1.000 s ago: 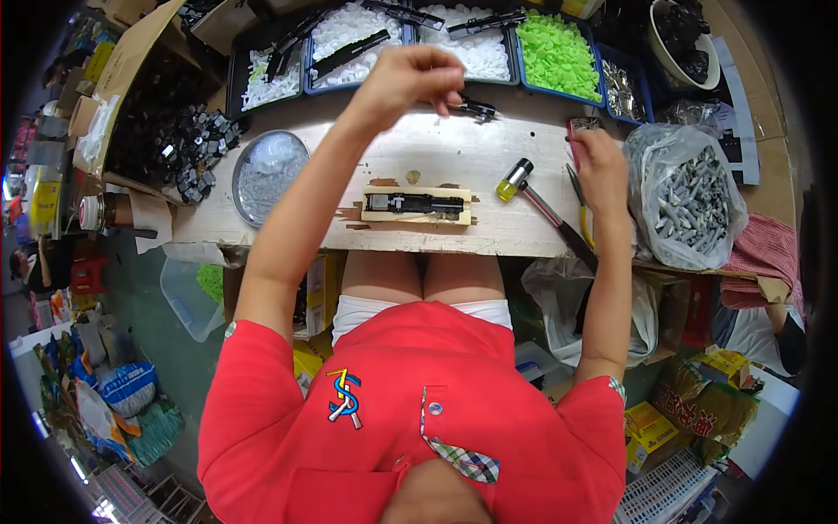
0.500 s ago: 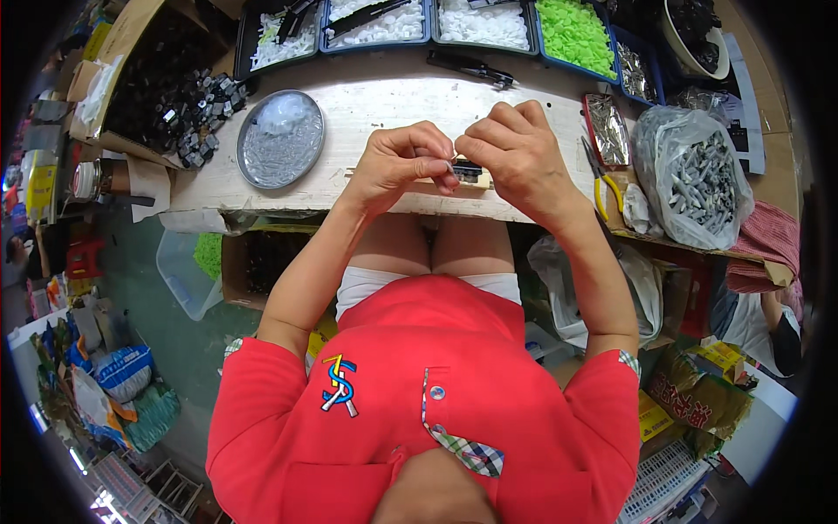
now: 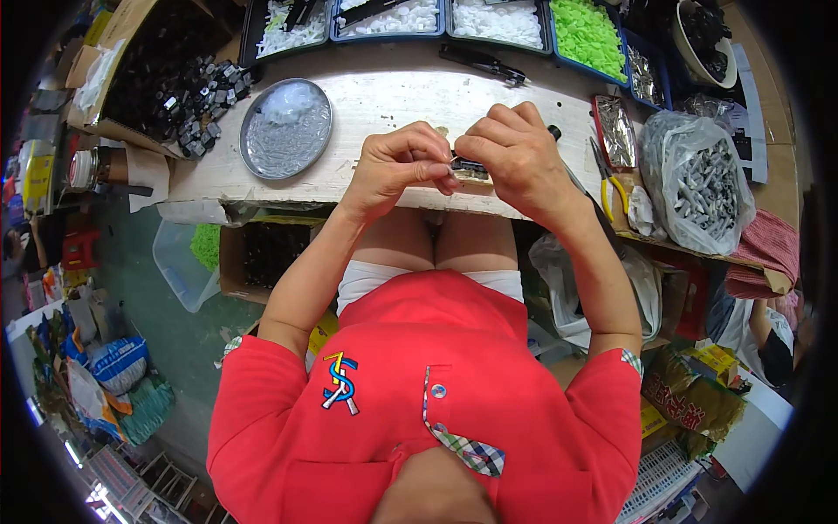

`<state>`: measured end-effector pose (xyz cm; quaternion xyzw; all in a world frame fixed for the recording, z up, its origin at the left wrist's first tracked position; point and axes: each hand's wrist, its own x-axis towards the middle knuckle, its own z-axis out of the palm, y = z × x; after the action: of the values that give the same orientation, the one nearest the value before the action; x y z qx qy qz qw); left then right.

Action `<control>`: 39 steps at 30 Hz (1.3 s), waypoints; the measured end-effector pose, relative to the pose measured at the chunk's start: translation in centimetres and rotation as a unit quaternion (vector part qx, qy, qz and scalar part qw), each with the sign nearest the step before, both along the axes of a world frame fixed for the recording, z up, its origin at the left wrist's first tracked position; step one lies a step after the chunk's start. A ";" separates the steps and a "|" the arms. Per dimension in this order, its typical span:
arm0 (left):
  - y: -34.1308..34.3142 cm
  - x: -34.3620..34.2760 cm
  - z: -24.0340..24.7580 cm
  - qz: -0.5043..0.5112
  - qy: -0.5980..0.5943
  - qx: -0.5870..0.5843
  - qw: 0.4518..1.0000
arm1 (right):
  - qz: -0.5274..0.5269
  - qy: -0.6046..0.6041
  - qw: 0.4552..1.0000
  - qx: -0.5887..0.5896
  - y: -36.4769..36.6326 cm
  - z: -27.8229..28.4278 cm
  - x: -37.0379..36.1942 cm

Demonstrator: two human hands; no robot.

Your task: Manually assemble small plastic toy components at a factory workbench using a jig and hand tools.

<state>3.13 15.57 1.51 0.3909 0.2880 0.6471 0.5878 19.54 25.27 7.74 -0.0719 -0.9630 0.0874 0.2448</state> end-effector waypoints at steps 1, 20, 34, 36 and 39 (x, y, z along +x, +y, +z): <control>0.0 0.0 0.0 0.002 0.003 -0.001 1.000 | 0.005 0.003 1.000 0.004 0.1 -0.1 -0.1; -0.3 0.2 -1.1 0.221 0.342 0.083 0.910 | -0.115 0.099 0.971 -0.185 -2.9 -4.0 -1.1; 1.0 -1.8 -1.6 0.120 0.614 0.049 0.779 | -0.078 -0.047 0.991 -0.099 -1.1 -6.5 -0.9; 1.3 -1.8 -0.5 0.067 0.657 -0.005 0.751 | -0.092 -0.022 0.990 -0.103 -0.8 -6.4 -0.3; 1.9 -1.5 0.7 0.026 0.692 0.000 0.722 | -0.144 0.025 0.980 -0.132 0.6 -5.5 1.8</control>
<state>1.60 17.51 2.18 0.7222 0.6247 0.2115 0.2086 21.37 25.83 2.21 -0.2390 -0.9161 0.1794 0.2672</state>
